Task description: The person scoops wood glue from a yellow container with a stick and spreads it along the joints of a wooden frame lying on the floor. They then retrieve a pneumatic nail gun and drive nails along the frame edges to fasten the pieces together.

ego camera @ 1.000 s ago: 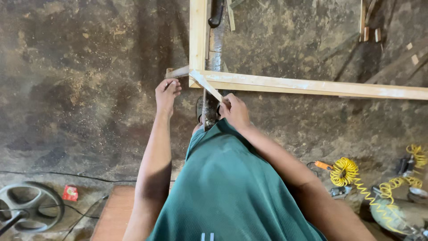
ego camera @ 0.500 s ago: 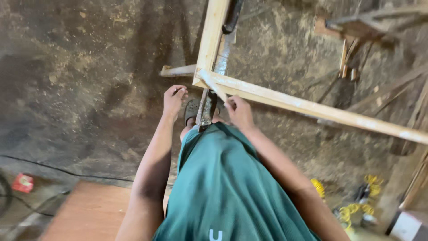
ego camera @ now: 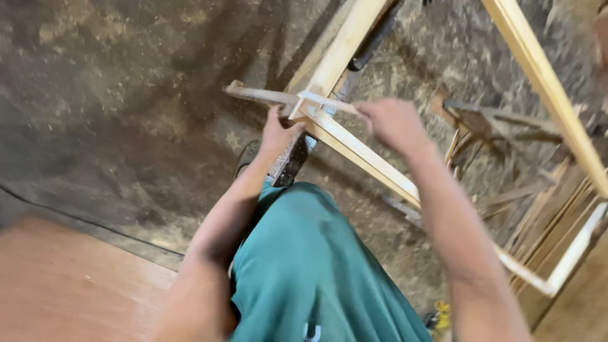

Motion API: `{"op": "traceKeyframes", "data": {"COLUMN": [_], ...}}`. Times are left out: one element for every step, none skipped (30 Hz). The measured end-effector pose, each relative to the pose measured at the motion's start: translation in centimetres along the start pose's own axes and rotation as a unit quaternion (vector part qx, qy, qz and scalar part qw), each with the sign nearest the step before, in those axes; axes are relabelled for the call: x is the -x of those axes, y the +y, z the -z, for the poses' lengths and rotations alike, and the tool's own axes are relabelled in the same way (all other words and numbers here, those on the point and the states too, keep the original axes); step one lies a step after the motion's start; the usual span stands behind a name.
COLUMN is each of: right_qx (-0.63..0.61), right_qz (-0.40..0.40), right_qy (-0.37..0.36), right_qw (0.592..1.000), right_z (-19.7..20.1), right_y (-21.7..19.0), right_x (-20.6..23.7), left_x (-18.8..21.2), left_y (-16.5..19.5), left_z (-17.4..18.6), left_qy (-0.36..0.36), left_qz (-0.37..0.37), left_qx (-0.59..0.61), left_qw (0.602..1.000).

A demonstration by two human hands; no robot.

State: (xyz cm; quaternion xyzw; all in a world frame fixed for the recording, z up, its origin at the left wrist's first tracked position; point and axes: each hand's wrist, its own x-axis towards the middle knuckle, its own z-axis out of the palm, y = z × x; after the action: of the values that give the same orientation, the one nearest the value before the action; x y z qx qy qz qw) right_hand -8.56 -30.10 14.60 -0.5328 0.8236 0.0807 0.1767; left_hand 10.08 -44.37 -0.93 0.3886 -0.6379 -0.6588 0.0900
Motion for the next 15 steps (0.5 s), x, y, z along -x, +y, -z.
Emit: {"op": "traceKeyframes", "data": {"right_qx": [0.033,0.067,0.101,0.128,0.154,0.18,0.197,0.214,0.229,0.249,0.27,0.289,0.287,0.284,0.282], "right_qz": [-0.007,-0.016,-0.027,0.008,0.044,0.081,0.118,0.153,0.187,0.184,0.181,0.178,0.189,0.199,0.208], "right_qy": [-0.063,-0.126,-0.187,-0.179,-0.169,-0.159,-0.14,-0.121,-0.1,-0.121,-0.142,-0.163,-0.161,-0.159,-0.157], "right_qw": [0.997,0.99,0.977,0.975,0.972,0.967,0.963,0.957,0.95,0.943,0.935,0.926,0.925,0.924,0.923], "right_z": [1.6,3.0,4.2,5.2,5.9,6.5,6.7,6.8,6.7,6.6,6.3,6.2,5.9,5.8,5.7], "right_y": [-0.2,-0.6,-1.2,-1.8,-2.4,-3.1,-3.9,-4.5,-5.0,-5.5,-5.9,-6.3,-6.5,-6.6,-6.7], "right_x": [-1.5,-3.2,-4.5,-5.5,-6.4,-7.4,-8.1,-8.8,-9.3,-9.8,-10.3,-10.7,-10.9,-11.1,-11.3], "left_x": [-0.1,-0.2,-0.3,-0.3,-0.4,-0.4,-0.4,-0.4,-0.4,-0.3,-0.3,-0.3,-0.3,-0.3,-0.3], "left_y": [0.3,0.6,0.8,0.9,1.0,1.0,1.0,1.0,1.0,1.1,1.1,1.2,1.2,1.3,1.4], "left_z": [-0.3,-0.5,-0.6,-0.7,-0.7,-0.6,-0.6,-0.5,-0.5,-0.4,-0.3,-0.3,-0.2,-0.2,-0.2], "left_qy": [-0.003,-0.006,-0.012,-0.015,-0.017,-0.018,-0.007,0.004,0.013,0.017,0.02,0.023,0.024,0.025,0.025], "left_qz": [0.02,0.04,0.059,0.059,0.058,0.056,0.051,0.045,0.039,0.047,0.055,0.065,0.061,0.057,0.053], "left_qx": [0.035,0.069,0.103,0.106,0.109,0.111,0.104,0.096,0.088,0.085,0.082,0.079,0.08,0.08,0.08], "left_qw": [0.999,0.997,0.993,0.992,0.992,0.992,0.993,0.994,0.995,0.995,0.995,0.994,0.995,0.995,0.995]}}
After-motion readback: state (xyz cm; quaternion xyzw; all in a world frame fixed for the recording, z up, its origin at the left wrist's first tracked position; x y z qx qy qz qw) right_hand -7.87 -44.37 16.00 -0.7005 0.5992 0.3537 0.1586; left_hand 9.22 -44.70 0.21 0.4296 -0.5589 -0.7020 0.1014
